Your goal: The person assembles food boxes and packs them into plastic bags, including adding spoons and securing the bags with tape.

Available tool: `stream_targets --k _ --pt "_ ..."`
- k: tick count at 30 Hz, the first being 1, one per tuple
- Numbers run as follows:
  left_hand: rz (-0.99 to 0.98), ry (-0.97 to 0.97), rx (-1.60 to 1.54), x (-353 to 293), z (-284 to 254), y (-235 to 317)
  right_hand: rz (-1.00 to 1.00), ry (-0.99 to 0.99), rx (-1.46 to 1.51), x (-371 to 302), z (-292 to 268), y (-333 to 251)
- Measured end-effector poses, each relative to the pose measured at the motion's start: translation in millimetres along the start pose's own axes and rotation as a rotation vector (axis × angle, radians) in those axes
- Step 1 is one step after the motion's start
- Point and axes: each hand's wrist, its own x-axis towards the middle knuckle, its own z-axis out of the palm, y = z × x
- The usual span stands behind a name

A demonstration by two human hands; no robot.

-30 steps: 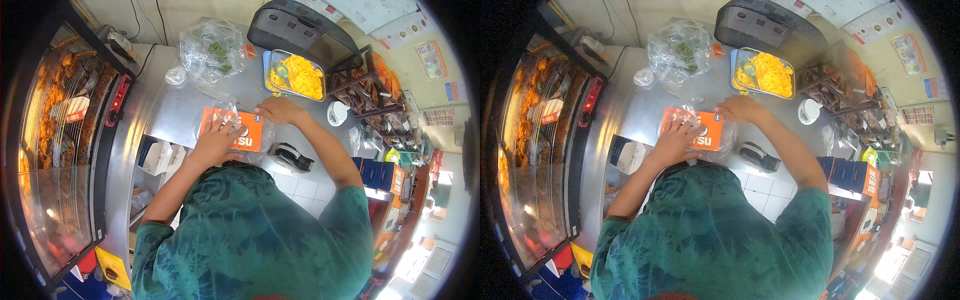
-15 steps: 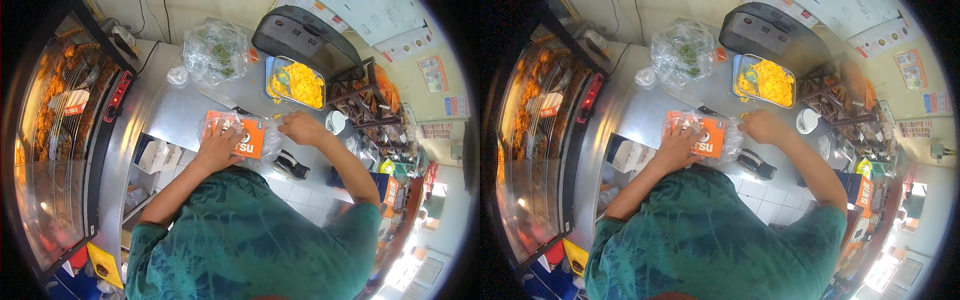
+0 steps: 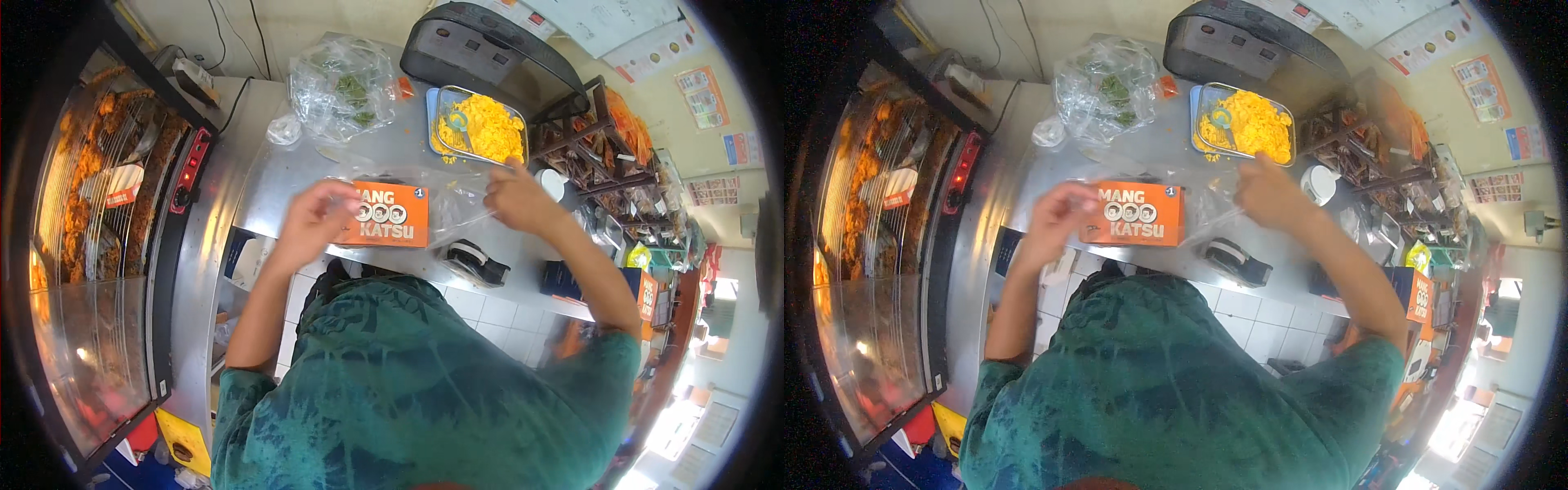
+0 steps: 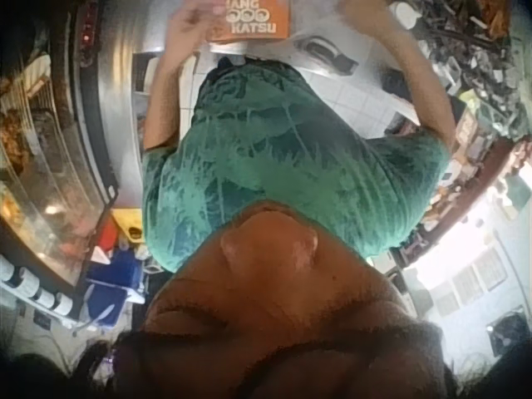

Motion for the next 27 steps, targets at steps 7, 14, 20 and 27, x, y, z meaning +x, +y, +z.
stream_targets --k 7,14,20,27 --pt "-0.135 -0.006 0.136 14.2 -25.7 90.2 -0.021 0.293 0.497 -22.8 -55.3 -1.8" --pt "0.005 -0.199 0.17 42.9 18.3 104.6 -0.251 0.793 0.564 -17.5 -73.1 -18.1" --pt "0.137 -0.203 0.527 65.8 76.2 63.7 -0.406 0.91 1.126 11.0 -55.9 -52.9" --pt "0.098 -0.078 0.439 52.1 53.3 64.7 0.022 1.386 1.379 44.6 70.6 -51.9"
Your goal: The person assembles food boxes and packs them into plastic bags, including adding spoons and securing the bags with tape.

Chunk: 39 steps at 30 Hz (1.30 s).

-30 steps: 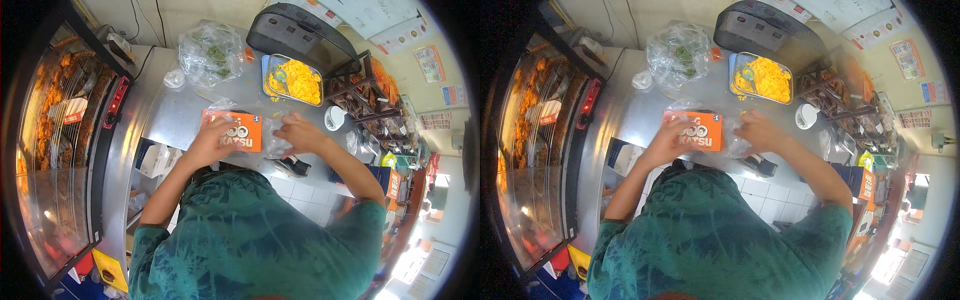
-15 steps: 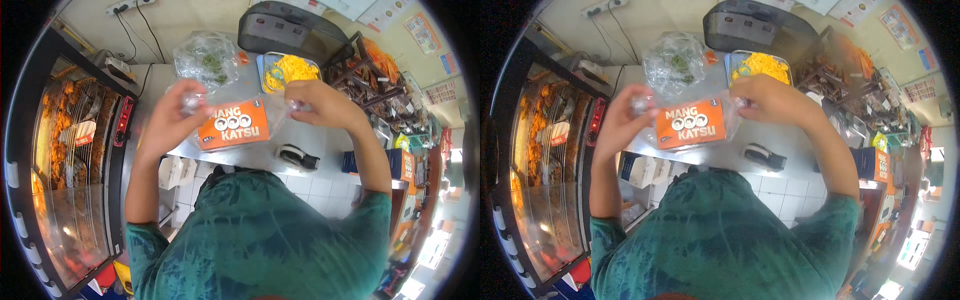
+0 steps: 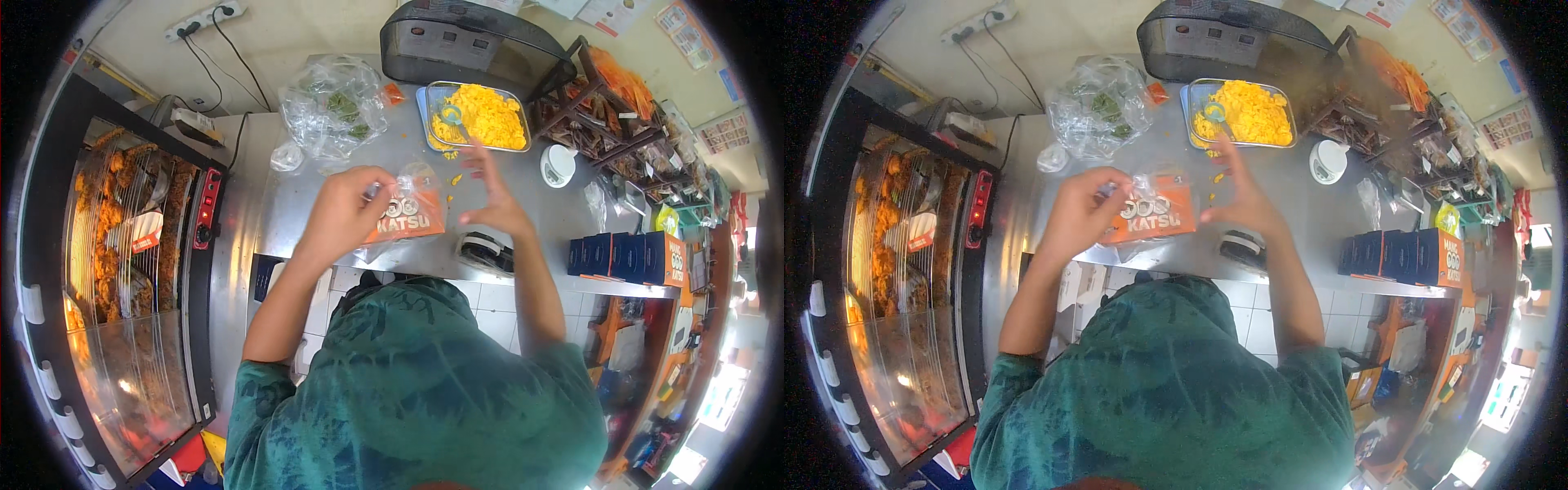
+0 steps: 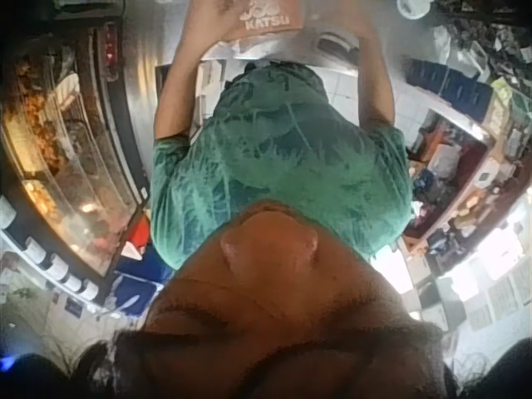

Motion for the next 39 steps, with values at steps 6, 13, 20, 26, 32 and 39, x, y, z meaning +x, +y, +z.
stream_targets --k 6,13,20,26,32,39 --pt "-0.101 -0.078 -0.332 -8.1 -25.6 -8.1 0.071 -0.2 0.115 -8.6 88.6 55.4" --pt "-0.077 0.025 0.186 0.7 3.9 -10.5 -0.079 -0.064 0.049 3.1 116.2 8.9" --pt "-0.022 0.001 0.06 1.5 2.4 13.5 -0.092 0.01 -0.193 1.4 105.4 -5.3" --pt "0.156 0.065 0.531 -3.3 -24.8 42.1 -0.084 -0.299 -0.414 1.3 73.6 35.0" --pt "0.274 -0.025 0.468 -21.5 -93.4 -44.1 0.009 -0.174 -0.301 4.7 86.2 35.7" --pt "0.259 -0.078 0.72 -14.8 27.5 -143.2 0.063 -0.076 -0.242 8.9 114.7 31.7"
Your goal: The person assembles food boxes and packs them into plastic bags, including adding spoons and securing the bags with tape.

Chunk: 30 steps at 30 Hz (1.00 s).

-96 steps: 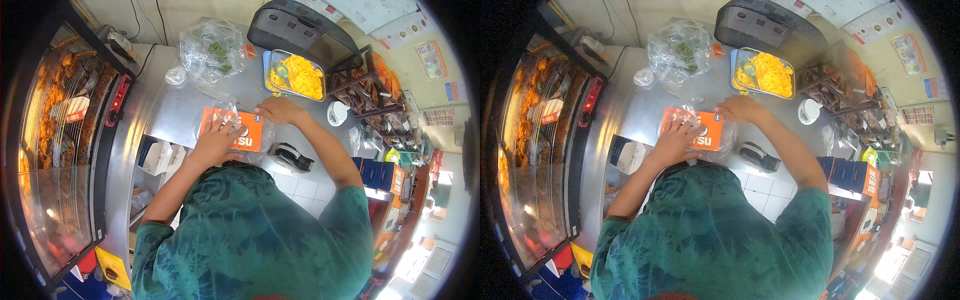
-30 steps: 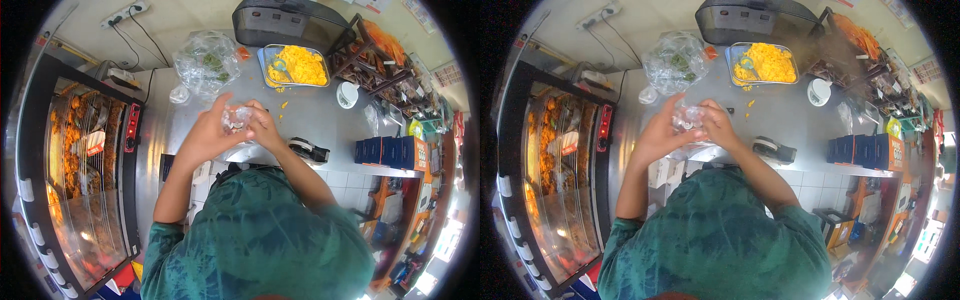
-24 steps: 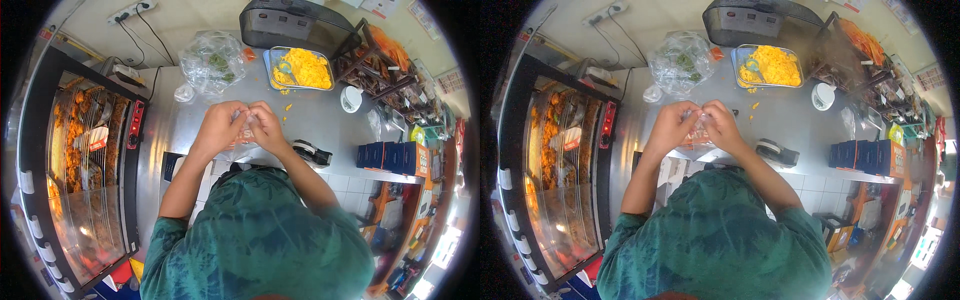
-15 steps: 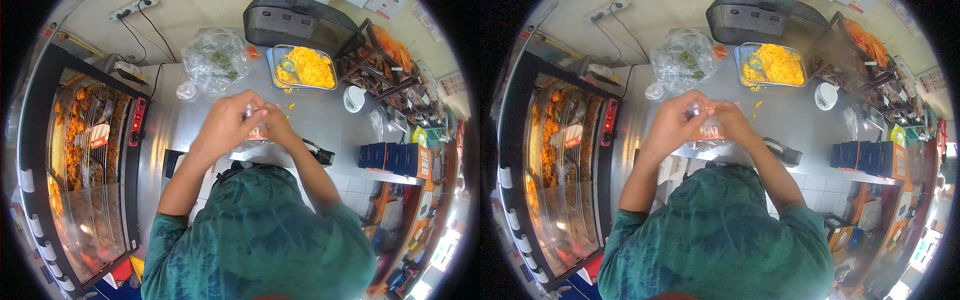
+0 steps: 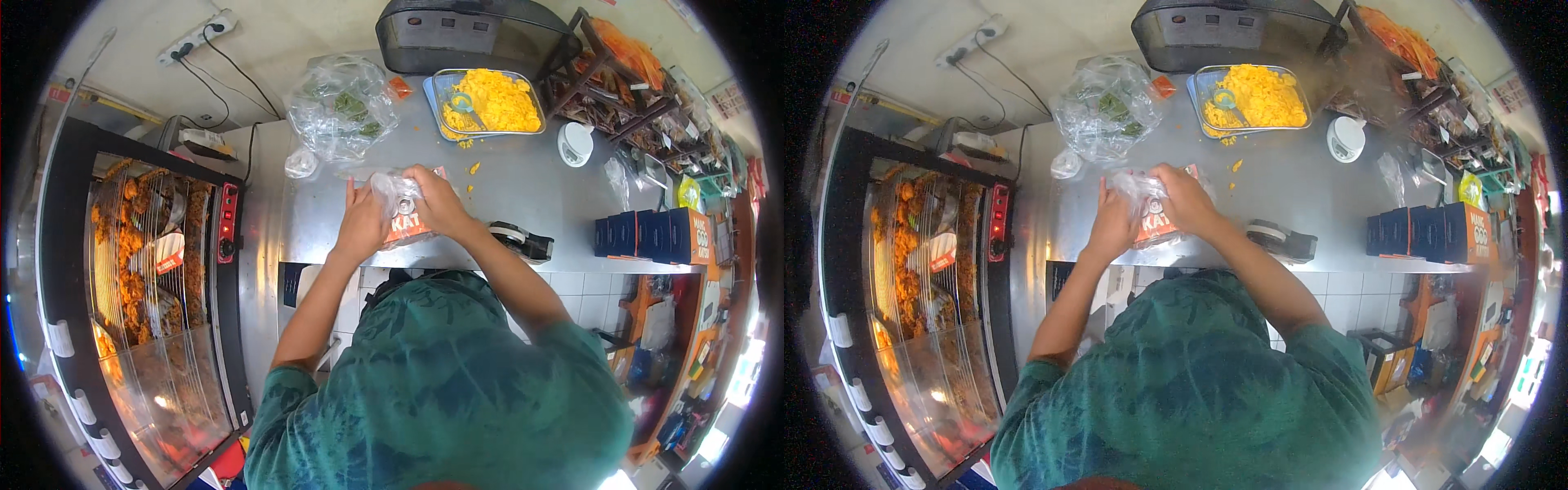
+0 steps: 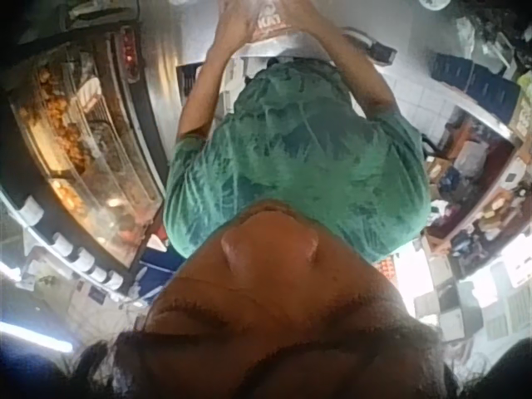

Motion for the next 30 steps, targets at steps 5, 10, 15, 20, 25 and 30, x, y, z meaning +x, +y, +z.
stream_targets --k 5,10,15,20,25,30 --pt "-0.238 0.187 -0.44 10.3 18.2 16.4 -0.134 0.083 0.073 0.4 13.1 -3.3" --pt "-0.235 0.151 -0.434 10.3 18.8 6.1 -0.017 -0.024 0.147 16.6 13.3 -8.3" --pt "0.217 -0.093 -0.458 22.1 -10.0 9.9 -0.297 -0.213 -0.446 35.6 -7.8 -36.8" --pt "-0.051 0.151 -0.82 11.9 23.8 -15.6 -0.343 -0.184 -0.475 31.9 -5.9 -64.5" --pt "0.279 0.16 -0.291 34.3 -18.9 4.0 -0.112 -0.036 -0.06 -6.2 -28.6 -7.1" --pt "0.516 0.25 -0.131 52.0 -43.3 14.8 -0.27 -0.196 -0.278 10.1 -4.2 3.1"
